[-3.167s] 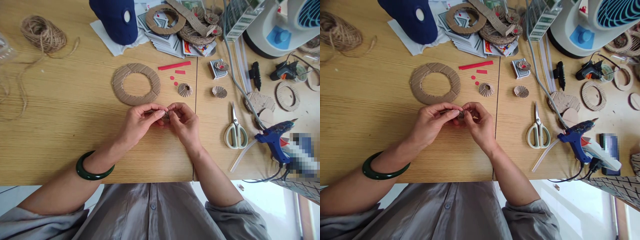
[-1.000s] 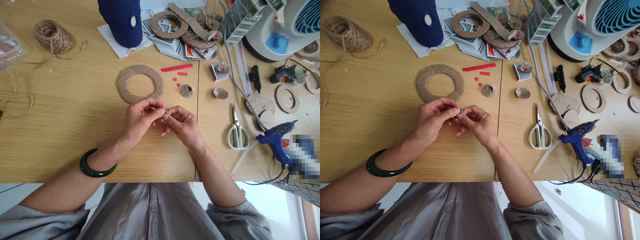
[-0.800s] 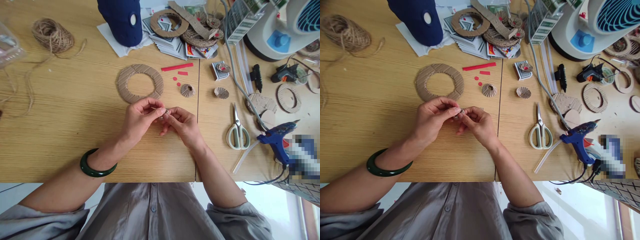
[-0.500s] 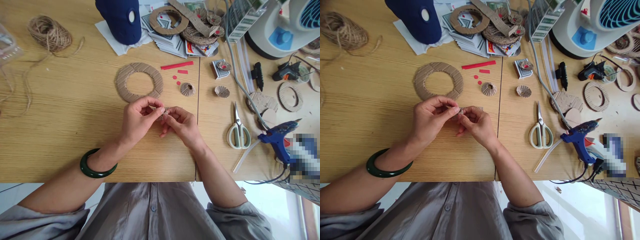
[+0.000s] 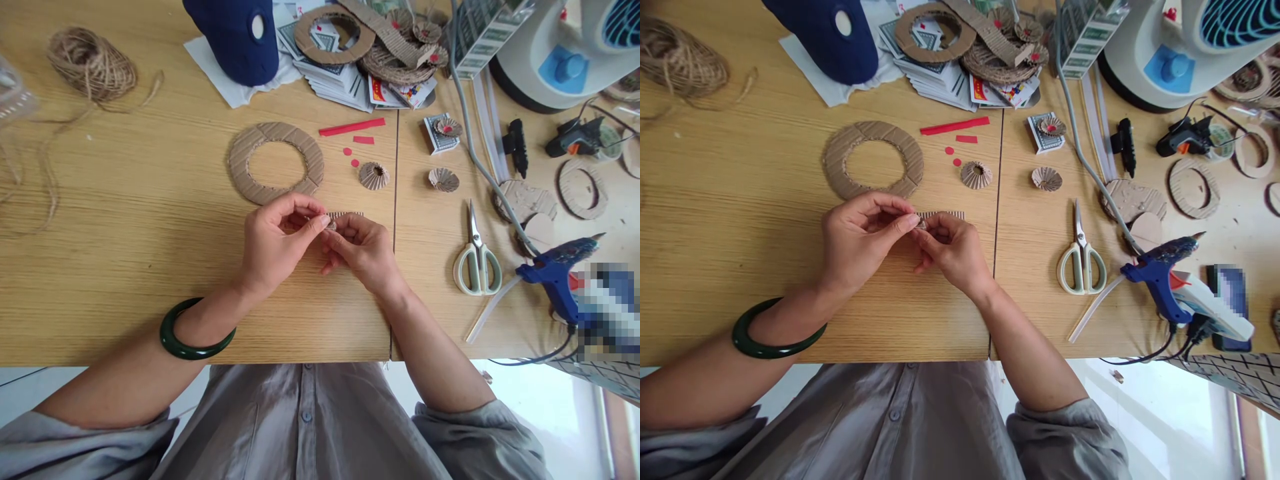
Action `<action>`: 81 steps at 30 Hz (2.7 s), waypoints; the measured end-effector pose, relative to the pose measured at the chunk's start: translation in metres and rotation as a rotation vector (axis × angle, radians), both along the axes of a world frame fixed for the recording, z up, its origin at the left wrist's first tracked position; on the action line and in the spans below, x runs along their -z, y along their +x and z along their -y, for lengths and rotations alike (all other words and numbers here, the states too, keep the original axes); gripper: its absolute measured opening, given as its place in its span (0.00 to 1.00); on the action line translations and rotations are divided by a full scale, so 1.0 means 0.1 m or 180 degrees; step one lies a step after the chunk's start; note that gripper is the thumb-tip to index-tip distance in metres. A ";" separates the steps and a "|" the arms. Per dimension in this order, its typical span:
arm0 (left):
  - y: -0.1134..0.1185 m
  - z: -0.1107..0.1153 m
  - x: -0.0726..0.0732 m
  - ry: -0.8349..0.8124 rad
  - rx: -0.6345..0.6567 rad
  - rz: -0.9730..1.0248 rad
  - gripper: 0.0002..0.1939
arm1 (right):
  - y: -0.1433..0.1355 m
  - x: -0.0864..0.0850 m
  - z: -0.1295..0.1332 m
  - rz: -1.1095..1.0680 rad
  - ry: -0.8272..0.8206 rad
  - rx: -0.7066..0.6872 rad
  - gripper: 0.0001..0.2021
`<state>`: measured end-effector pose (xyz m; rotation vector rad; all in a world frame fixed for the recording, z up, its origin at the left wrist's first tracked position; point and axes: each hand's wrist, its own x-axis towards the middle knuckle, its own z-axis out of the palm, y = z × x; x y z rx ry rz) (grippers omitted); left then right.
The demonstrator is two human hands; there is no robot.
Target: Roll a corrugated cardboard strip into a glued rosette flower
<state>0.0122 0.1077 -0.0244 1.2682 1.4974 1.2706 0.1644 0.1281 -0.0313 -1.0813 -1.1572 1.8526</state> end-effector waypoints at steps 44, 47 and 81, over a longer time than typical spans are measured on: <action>-0.06 -0.06 0.00 -0.0827 0.0566 0.0789 0.11 | 0.02 0.01 -0.01 0.0553 0.0739 0.0690 0.18; -0.06 -0.08 0.01 -0.0878 0.0516 0.0961 0.10 | 0.01 0.02 -0.01 0.0496 0.0707 0.0641 0.19; 0.00 -0.08 -0.07 -0.0441 -0.0196 0.0996 0.05 | 0.07 0.03 -0.03 -0.0291 0.0214 0.0378 0.20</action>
